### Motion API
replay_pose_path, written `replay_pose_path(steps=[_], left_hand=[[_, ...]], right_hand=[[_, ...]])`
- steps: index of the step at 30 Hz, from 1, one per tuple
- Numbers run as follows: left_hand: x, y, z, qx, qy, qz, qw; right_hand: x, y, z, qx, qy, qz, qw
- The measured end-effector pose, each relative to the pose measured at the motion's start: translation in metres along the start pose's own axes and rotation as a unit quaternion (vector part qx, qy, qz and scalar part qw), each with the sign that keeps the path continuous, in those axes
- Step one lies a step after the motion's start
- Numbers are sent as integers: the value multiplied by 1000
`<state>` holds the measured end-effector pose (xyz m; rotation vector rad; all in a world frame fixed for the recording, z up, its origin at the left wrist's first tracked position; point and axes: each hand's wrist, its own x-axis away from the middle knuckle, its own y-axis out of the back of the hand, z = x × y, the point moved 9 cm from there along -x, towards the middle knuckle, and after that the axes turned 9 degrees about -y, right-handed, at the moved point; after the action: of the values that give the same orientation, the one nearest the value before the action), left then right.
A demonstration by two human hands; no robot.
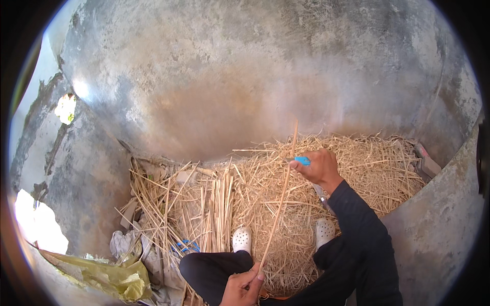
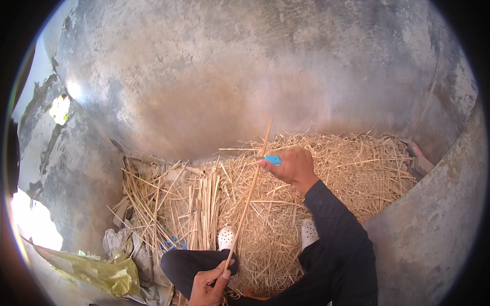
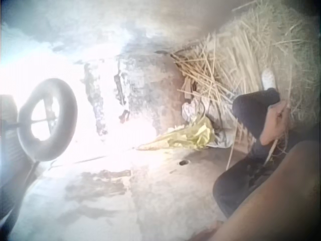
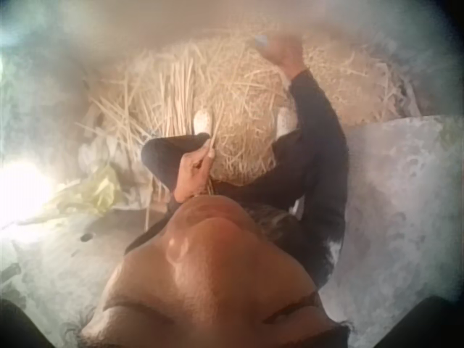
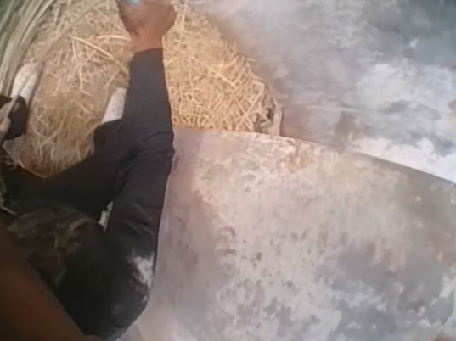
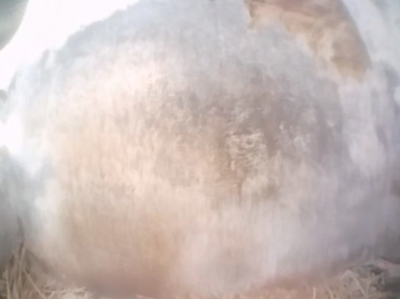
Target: The person sits on a straw-covered floor and uses a knife to strip bark and trim small branches from a long, thin stick. They hold the stick with one hand and scrape along its length with the knife in the other, discarding the trimmings onto the floor.
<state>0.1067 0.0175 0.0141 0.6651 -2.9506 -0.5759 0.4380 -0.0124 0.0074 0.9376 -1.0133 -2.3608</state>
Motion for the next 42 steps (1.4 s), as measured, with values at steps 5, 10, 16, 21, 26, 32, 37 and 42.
replay_pose_path(steps=[5, 10, 16, 21, 26, 32, 37, 42], left_hand=[[12, -7, 0, -7, 31, 26, 999], [39, -10, 22, 35, -8, 55, 998], [-16, -5, 53, 250, 111, -25, 961], [-50, -13, 39, 329, 62, -18, 942], [-37, -14, 28, 283, 66, 4, 957], [-37, -7, 34, 311, 67, -12, 948], [-32, -10, 22, 297, 63, -15, 953], [-11, -16, 21, 291, 116, -25, 949]], right_hand=[[-27, 2, -69, 9, -98, -106, 990], [-21, 26, -167, 57, -229, -62, 970], [-4, -30, -39, -84, -86, 55, 991], [55, -5, 85, -40, 137, 60, 988], [19, -3, 46, 9, 38, -12, 999], [52, -13, 89, -58, 135, 14, 989], [35, 1, 79, -39, 165, -42, 985], [-4, -15, 12, 43, -7, -11, 999]])
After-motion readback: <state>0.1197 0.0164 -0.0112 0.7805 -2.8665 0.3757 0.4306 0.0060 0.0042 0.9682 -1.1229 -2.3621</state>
